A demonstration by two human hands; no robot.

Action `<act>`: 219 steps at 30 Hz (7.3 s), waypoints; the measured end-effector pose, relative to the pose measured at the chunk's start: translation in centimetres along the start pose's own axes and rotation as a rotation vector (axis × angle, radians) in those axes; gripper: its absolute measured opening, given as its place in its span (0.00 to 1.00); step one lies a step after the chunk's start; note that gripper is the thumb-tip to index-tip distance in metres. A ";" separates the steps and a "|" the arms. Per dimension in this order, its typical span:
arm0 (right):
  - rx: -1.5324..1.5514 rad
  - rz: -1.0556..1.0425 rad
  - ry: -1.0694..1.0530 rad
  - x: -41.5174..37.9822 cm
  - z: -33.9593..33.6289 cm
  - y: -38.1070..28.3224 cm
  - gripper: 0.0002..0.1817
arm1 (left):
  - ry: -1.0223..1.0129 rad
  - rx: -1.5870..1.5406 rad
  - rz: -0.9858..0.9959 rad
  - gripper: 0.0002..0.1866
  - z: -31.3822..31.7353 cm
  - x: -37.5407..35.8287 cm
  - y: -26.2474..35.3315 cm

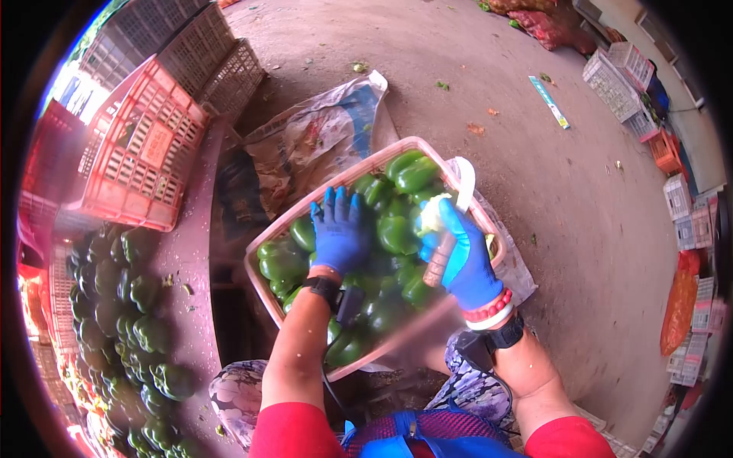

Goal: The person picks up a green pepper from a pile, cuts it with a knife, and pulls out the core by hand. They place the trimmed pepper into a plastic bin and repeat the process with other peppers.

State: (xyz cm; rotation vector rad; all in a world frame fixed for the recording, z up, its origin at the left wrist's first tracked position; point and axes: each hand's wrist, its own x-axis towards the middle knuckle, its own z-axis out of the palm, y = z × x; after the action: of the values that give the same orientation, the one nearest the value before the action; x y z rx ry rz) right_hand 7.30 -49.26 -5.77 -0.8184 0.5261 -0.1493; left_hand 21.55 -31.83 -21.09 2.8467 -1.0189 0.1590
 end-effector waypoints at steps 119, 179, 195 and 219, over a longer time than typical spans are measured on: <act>0.437 0.526 -0.493 11.9 2.3 8.2 0.16 | 0.099 -1.237 -1.476 0.15 -31.2 -52.3 -7.1; -0.023 0.274 -0.377 -0.5 6.2 3.4 0.18 | 0.425 -2.183 -1.752 0.18 5.5 -41.3 -13.0; -0.461 0.220 -1.252 -13.0 15.1 8.8 0.63 | 0.235 -1.253 -0.386 0.16 -29.7 -35.6 -3.2; -0.127 0.520 -0.637 -2.9 7.4 7.8 0.39 | 0.170 -1.579 -0.319 0.46 -20.5 -17.3 -4.5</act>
State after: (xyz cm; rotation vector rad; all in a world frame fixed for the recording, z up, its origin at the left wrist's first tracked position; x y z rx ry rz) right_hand 7.93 -38.10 -6.13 -0.7757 0.1293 0.6133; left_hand 9.90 -14.61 -3.53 1.4306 -0.2866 -0.3031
